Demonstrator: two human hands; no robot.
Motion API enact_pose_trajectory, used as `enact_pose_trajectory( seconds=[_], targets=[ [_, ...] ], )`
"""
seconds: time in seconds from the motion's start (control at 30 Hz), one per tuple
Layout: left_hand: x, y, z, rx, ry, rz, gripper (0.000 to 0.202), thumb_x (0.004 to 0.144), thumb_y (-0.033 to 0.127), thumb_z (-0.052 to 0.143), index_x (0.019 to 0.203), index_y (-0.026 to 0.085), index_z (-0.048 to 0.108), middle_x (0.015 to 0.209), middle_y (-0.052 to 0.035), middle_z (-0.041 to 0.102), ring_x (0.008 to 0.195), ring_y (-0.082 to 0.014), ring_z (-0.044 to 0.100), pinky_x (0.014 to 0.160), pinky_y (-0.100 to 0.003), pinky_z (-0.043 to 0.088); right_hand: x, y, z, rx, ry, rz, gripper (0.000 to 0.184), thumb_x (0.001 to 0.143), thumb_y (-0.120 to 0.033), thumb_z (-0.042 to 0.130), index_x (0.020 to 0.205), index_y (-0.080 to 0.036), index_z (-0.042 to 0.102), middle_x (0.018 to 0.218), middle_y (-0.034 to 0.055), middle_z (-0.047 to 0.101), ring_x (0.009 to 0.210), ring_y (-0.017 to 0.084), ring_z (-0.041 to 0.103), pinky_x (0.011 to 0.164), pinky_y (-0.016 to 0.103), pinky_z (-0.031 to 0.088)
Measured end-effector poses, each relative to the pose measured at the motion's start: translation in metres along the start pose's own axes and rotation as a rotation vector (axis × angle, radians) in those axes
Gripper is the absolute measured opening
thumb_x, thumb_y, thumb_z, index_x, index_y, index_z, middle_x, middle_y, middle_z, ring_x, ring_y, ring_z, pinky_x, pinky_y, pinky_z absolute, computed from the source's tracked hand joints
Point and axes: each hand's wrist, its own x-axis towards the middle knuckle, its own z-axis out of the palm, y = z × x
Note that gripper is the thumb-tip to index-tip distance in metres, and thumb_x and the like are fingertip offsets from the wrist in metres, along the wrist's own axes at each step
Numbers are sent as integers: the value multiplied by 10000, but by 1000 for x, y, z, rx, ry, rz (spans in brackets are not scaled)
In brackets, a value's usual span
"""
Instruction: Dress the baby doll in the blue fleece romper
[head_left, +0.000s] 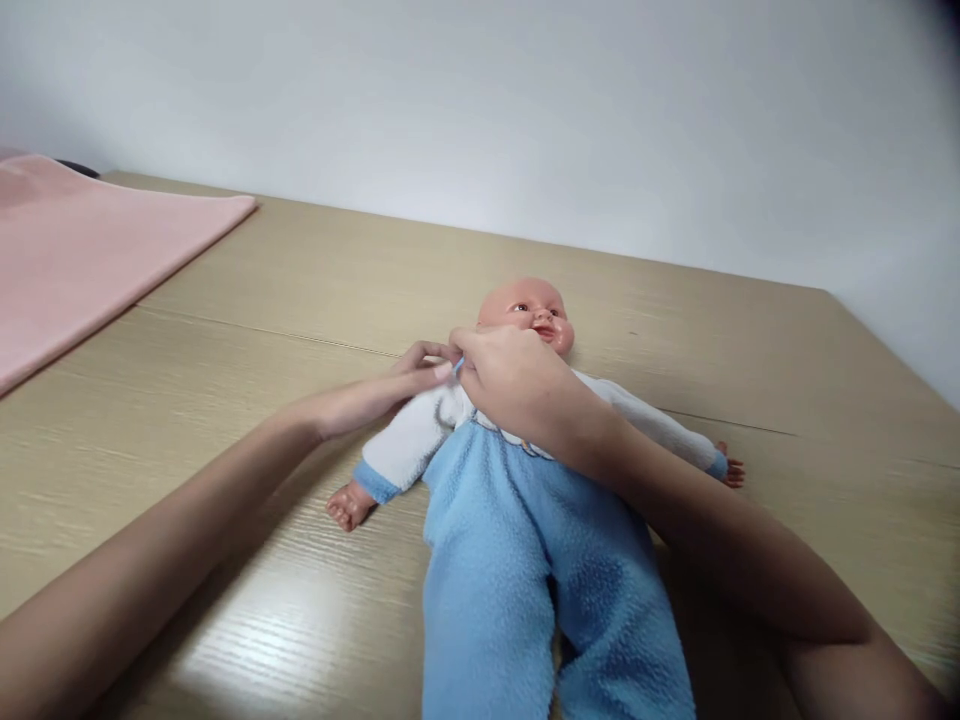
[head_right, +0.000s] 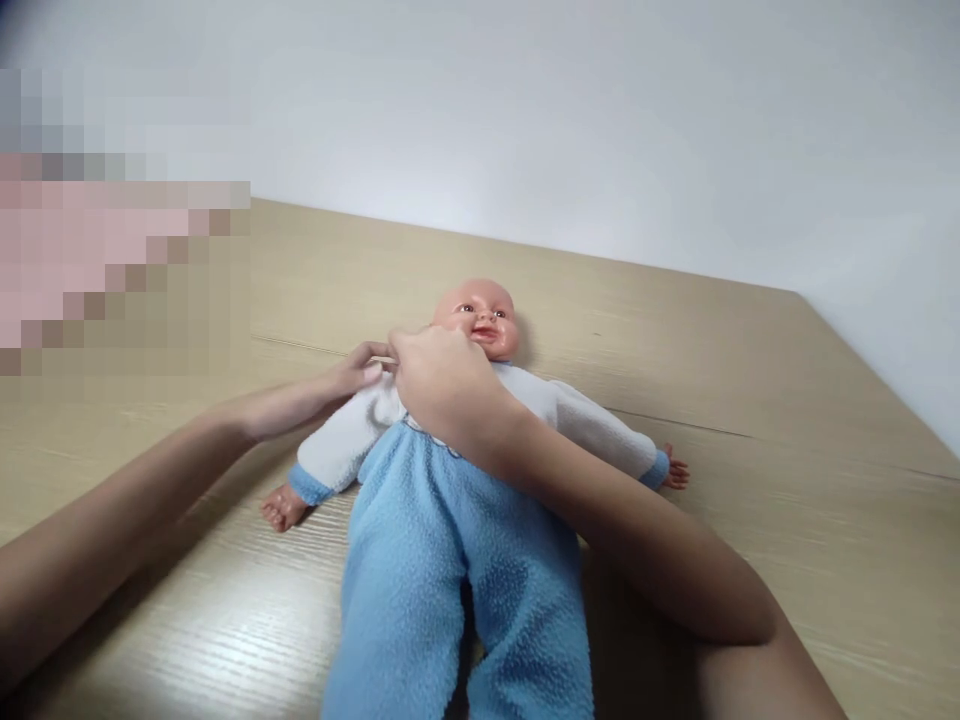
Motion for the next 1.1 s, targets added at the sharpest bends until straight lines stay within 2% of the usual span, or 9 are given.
enact_pose_trajectory(
  seconds=[0.13, 0.2, 0.3, 0.43, 0.57, 0.7, 0.83, 0.97, 1.1],
  targets=[
    [-18, 30, -6, 456, -31, -132, 708, 838, 476, 983, 1438, 257, 680, 974, -68, 822, 894, -302, 786, 705, -304, 575, 4, -1, 3, -22, -41, -79, 269, 1114, -156, 525, 1143, -156, 793, 1074, 113, 854, 904, 248, 746, 724, 365, 325],
    [-27, 38, -5, 631, 4, -112, 654, 858, 456, 960, 1427, 259, 704, 858, -42, 792, 789, -288, 754, 651, -289, 529, 3, 0, 4, -52, -42, -92, 268, 1115, -142, 528, 1101, -155, 796, 1044, 110, 851, 895, 251, 750, 721, 365, 333],
    [-39, 43, -1, 817, 64, -31, 389, 880, 400, 936, 1224, 281, 800, 741, -18, 723, 557, -226, 635, 518, -277, 443, -4, -1, 1, -137, -30, -43, 297, 1065, -44, 499, 1076, -135, 781, 997, 142, 827, 812, 247, 728, 647, 369, 314],
    [-43, 48, 1, 867, 37, 37, 159, 871, 317, 916, 993, 296, 817, 610, 20, 619, 338, -150, 416, 329, -283, 228, -10, -2, -5, -257, -68, -58, 315, 990, 26, 509, 1079, -114, 777, 1061, 190, 815, 847, 274, 735, 606, 373, 303],
    [-36, 43, -4, 892, 50, 113, 128, 878, 354, 912, 907, 300, 799, 605, 5, 640, 441, -189, 506, 403, -277, 281, -6, 3, -2, -229, -69, -22, 250, 1016, -35, 556, 1046, -126, 786, 1011, 167, 822, 865, 279, 754, 606, 365, 299],
    [-28, 25, -13, 952, 58, 114, 230, 927, 479, 877, 902, 288, 753, 667, -15, 688, 560, -224, 541, 538, -297, 321, -4, 6, 1, -99, 16, -44, 285, 1142, -250, 533, 1104, -133, 790, 1026, 157, 835, 905, 286, 772, 636, 367, 341],
    [-25, 15, -20, 924, 108, 130, 260, 940, 526, 865, 959, 285, 768, 782, -37, 746, 650, -250, 575, 596, -309, 316, -13, 5, -4, 24, 73, -34, 355, 1164, -433, 571, 1207, -147, 778, 1039, 145, 840, 995, 294, 771, 710, 357, 387],
    [-22, 15, -17, 974, 206, 144, 276, 947, 528, 855, 1011, 274, 767, 846, -63, 741, 719, -279, 589, 643, -319, 324, -32, 16, -7, 139, 151, -16, 354, 1140, -457, 637, 1282, -154, 751, 1027, 110, 834, 1019, 285, 757, 785, 349, 414],
    [-14, 9, -16, 888, 297, 247, 280, 894, 483, 922, 1010, 277, 772, 899, -73, 731, 780, -298, 579, 723, -339, 356, -73, 46, 5, 240, 271, 52, 347, 1113, -429, 650, 1373, -217, 735, 877, 22, 777, 785, 225, 717, 736, 339, 428]
  ],
)
